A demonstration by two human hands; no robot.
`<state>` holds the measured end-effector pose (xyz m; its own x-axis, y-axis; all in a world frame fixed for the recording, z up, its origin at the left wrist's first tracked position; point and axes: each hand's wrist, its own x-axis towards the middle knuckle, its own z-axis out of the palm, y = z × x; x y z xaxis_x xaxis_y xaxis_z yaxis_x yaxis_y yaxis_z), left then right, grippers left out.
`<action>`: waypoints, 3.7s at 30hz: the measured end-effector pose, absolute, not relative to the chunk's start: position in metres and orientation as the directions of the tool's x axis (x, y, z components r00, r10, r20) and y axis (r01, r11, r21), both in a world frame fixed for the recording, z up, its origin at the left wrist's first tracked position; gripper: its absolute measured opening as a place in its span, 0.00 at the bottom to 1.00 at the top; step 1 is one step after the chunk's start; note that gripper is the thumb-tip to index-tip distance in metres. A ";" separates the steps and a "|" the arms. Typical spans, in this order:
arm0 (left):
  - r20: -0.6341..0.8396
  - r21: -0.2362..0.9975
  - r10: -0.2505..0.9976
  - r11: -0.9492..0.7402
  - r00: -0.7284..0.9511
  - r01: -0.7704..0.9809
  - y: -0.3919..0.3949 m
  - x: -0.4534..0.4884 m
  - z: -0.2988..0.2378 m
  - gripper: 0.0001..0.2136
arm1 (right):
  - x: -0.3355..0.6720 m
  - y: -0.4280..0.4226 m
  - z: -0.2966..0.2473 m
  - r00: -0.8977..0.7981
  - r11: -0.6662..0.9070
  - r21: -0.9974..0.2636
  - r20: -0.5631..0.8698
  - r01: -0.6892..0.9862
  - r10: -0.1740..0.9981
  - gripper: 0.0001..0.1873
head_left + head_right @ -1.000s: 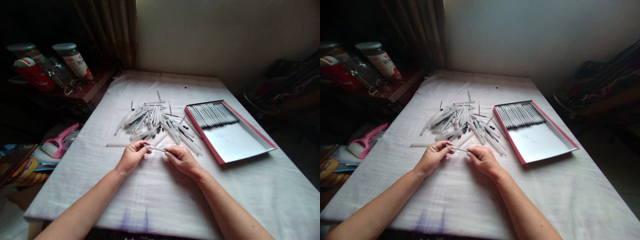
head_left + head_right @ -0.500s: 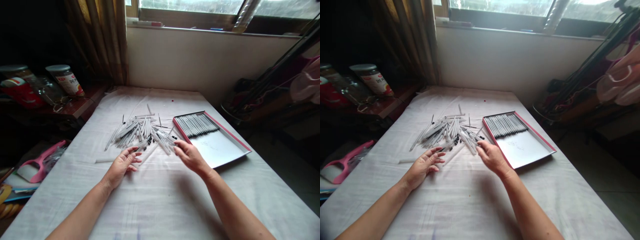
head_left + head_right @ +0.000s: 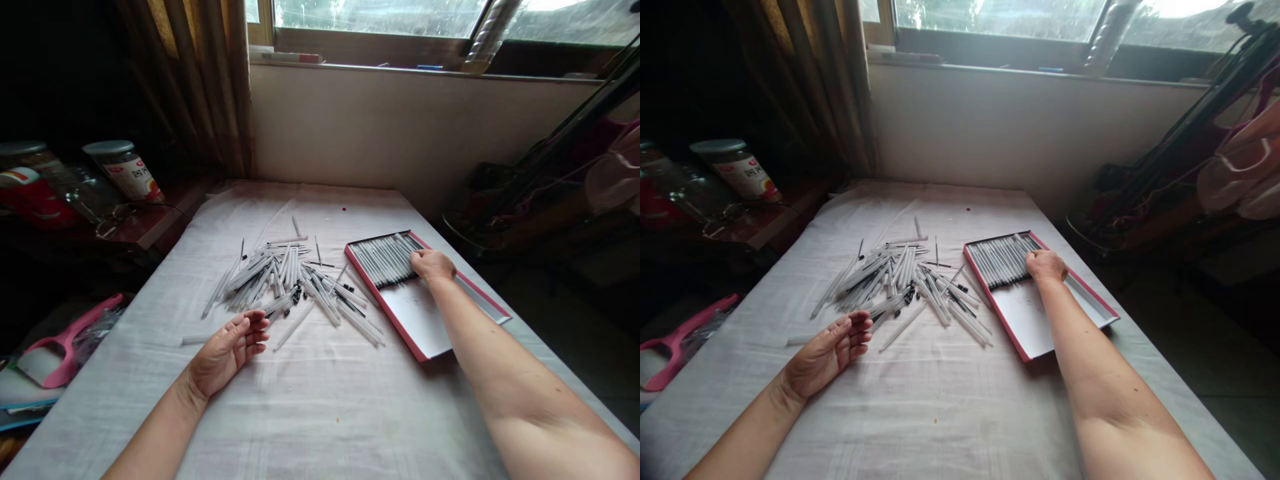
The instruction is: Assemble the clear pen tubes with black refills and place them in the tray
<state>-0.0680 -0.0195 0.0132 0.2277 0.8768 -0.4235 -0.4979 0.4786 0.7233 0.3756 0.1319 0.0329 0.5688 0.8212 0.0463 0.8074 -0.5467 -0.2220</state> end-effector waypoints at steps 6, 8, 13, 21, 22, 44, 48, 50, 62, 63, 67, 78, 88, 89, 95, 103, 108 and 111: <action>-0.418 0.701 0.866 0.499 0.273 -0.509 -0.019 -0.070 0.013 0.11 | 0.376 0.135 0.028 0.552 -0.546 -0.138 0.001 0.826 0.834 0.22; -0.414 0.697 0.866 0.500 0.280 -0.515 -0.019 -0.070 0.013 0.11 | 0.378 0.133 0.027 0.533 -0.528 -0.135 -0.005 0.838 0.846 0.22; -0.414 0.701 0.869 0.495 0.272 -0.513 -0.019 -0.068 0.014 0.11 | 0.381 0.129 0.026 0.501 -0.497 -0.131 -0.007 0.858 0.865 0.23; -0.426 0.710 0.867 0.497 0.259 -0.499 -0.020 -0.066 0.017 0.11 | 0.365 0.120 0.047 0.432 -0.424 -0.098 0.102 0.901 0.896 0.22; -0.426 0.711 0.867 0.498 0.260 -0.496 -0.020 -0.066 0.017 0.11 | 0.357 0.117 0.052 0.398 -0.384 -0.112 0.145 0.916 0.906 0.21; -0.377 0.763 0.879 0.473 0.291 -0.440 -0.023 -0.064 0.018 0.13 | 0.227 -0.012 0.059 -0.009 0.016 0.044 -0.163 0.999 0.987 0.13; -0.359 0.792 0.884 0.458 0.298 -0.404 -0.024 -0.062 0.020 0.14 | 0.230 -0.020 0.060 -0.006 -0.007 -0.142 -0.088 0.990 0.996 0.14; -0.342 0.830 0.895 0.431 0.287 -0.356 -0.026 -0.059 0.019 0.15 | 0.227 -0.024 0.057 -0.107 0.100 -0.339 0.001 0.935 0.994 0.14; 0.239 0.826 0.939 -0.331 0.249 0.457 -0.045 -0.038 0.012 0.11 | 0.167 -0.037 0.032 -0.339 0.360 -0.833 0.224 0.420 0.914 0.07; 0.229 0.816 0.942 -0.324 0.247 0.479 -0.045 -0.038 0.011 0.11 | 0.169 -0.034 0.033 -0.336 0.340 -0.856 0.212 0.389 0.918 0.08; 0.215 0.827 0.962 -0.270 0.168 0.493 -0.044 -0.042 0.008 0.11 | 0.197 -0.013 0.037 -0.207 0.270 -0.844 0.193 0.464 0.959 0.14; 0.194 0.885 0.980 -0.195 0.044 0.422 -0.039 -0.042 0.004 0.11 | 0.243 0.020 0.042 -0.044 0.044 -0.004 -0.057 0.999 0.997 0.13; 0.212 0.859 0.976 -0.213 0.055 0.466 -0.038 -0.043 0.005 0.11 | 0.226 0.041 0.060 -0.076 0.106 0.140 -0.203 0.984 0.976 0.15; 0.209 0.863 0.977 -0.209 0.052 0.459 -0.038 -0.044 0.005 0.11 | 0.227 0.039 0.061 -0.081 0.109 0.136 -0.198 0.985 0.977 0.15; 0.170 0.897 0.985 -0.165 0.024 0.411 -0.039 -0.044 0.005 0.12 | 0.238 0.019 0.065 -0.102 0.081 -0.196 -0.102 0.977 0.989 0.10; 0.166 0.899 0.986 -0.160 0.021 0.408 -0.039 -0.045 0.002 0.11 | 0.185 0.001 0.051 -0.085 -0.058 -0.997 -0.062 0.053 0.994 0.10; 0.171 0.884 0.984 -0.174 0.047 0.434 -0.040 -0.045 0.001 0.12 | 0.167 -0.003 0.051 -0.037 -0.136 -0.978 -0.132 -0.158 0.991 0.13; 0.176 0.881 0.983 -0.181 0.052 0.437 -0.041 -0.045 0.001 0.12 | 0.170 -0.006 0.050 -0.010 -0.096 -0.991 -0.095 -0.099 0.995 0.12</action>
